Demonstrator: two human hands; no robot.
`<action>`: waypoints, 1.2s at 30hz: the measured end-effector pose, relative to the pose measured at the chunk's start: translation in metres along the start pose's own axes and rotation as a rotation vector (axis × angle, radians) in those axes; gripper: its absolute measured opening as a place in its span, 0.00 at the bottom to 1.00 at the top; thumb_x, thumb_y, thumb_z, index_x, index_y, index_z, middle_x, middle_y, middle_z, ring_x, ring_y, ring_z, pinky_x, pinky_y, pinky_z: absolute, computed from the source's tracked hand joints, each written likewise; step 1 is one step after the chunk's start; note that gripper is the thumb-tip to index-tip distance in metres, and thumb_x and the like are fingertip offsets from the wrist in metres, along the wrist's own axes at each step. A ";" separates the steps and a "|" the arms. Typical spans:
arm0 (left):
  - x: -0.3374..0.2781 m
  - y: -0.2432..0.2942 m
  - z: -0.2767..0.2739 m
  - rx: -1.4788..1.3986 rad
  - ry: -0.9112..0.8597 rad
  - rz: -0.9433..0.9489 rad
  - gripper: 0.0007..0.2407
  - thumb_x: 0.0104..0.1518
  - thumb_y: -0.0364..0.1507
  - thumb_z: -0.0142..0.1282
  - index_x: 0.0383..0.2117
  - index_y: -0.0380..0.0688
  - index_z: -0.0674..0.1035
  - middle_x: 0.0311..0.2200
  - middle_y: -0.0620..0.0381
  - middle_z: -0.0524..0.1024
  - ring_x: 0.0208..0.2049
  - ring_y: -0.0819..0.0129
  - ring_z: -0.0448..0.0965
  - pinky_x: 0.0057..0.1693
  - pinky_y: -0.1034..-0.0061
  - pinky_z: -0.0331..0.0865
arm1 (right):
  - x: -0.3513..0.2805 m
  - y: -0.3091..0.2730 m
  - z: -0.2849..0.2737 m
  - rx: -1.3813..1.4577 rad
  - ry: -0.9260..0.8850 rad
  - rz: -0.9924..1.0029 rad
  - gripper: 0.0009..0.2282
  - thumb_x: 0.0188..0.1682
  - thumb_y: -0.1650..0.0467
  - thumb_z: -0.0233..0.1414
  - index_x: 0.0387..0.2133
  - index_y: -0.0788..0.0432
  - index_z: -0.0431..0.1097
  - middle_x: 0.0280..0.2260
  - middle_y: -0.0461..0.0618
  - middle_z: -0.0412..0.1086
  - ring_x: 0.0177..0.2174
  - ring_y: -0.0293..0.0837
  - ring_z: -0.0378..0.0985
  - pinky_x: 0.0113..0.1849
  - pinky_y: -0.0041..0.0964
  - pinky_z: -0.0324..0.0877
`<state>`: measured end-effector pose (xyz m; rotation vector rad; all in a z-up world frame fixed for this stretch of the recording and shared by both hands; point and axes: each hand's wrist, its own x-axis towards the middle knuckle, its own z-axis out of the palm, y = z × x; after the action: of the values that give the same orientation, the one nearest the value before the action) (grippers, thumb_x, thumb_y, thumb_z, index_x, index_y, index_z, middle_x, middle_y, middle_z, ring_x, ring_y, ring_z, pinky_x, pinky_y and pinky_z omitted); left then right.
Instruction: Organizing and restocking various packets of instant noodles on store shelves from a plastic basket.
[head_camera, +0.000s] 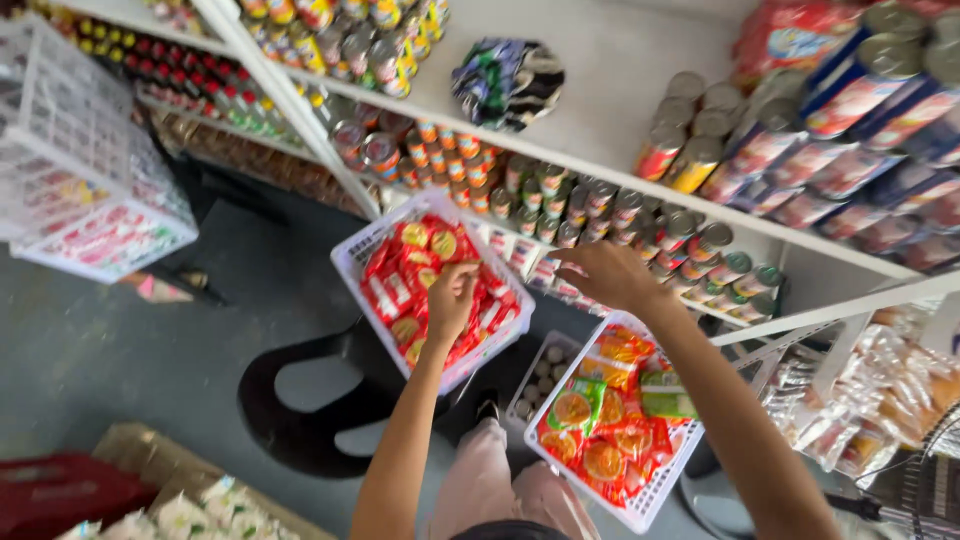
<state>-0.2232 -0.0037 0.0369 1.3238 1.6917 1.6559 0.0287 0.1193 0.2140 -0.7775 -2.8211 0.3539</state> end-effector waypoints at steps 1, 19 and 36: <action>-0.021 -0.021 -0.009 0.072 0.060 -0.105 0.08 0.62 0.24 0.54 0.45 0.42 0.80 0.36 0.51 0.83 0.36 0.62 0.86 0.43 0.70 0.78 | 0.000 0.002 0.031 0.095 -0.077 0.031 0.16 0.50 0.63 0.54 0.52 0.46 0.74 0.38 0.50 0.79 0.38 0.52 0.82 0.39 0.49 0.75; -0.143 -0.121 -0.072 0.804 -0.188 -0.233 0.15 0.51 0.23 0.58 0.47 0.42 0.78 0.42 0.46 0.77 0.47 0.47 0.77 0.51 0.54 0.71 | 0.026 -0.093 0.414 0.643 -0.147 0.123 0.15 0.47 0.70 0.58 0.48 0.60 0.74 0.47 0.59 0.75 0.49 0.56 0.76 0.51 0.47 0.70; -0.097 -0.229 -0.070 0.829 -0.394 -0.419 0.37 0.45 0.34 0.70 0.60 0.25 0.64 0.65 0.31 0.57 0.65 0.35 0.56 0.69 0.53 0.52 | 0.016 -0.136 0.399 0.510 -0.036 0.471 0.15 0.45 0.75 0.54 0.47 0.58 0.75 0.49 0.57 0.72 0.48 0.59 0.74 0.48 0.50 0.71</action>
<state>-0.3118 -0.0834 -0.1923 1.3526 2.2698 0.4056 -0.1483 -0.0563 -0.1259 -1.2932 -2.3680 1.1077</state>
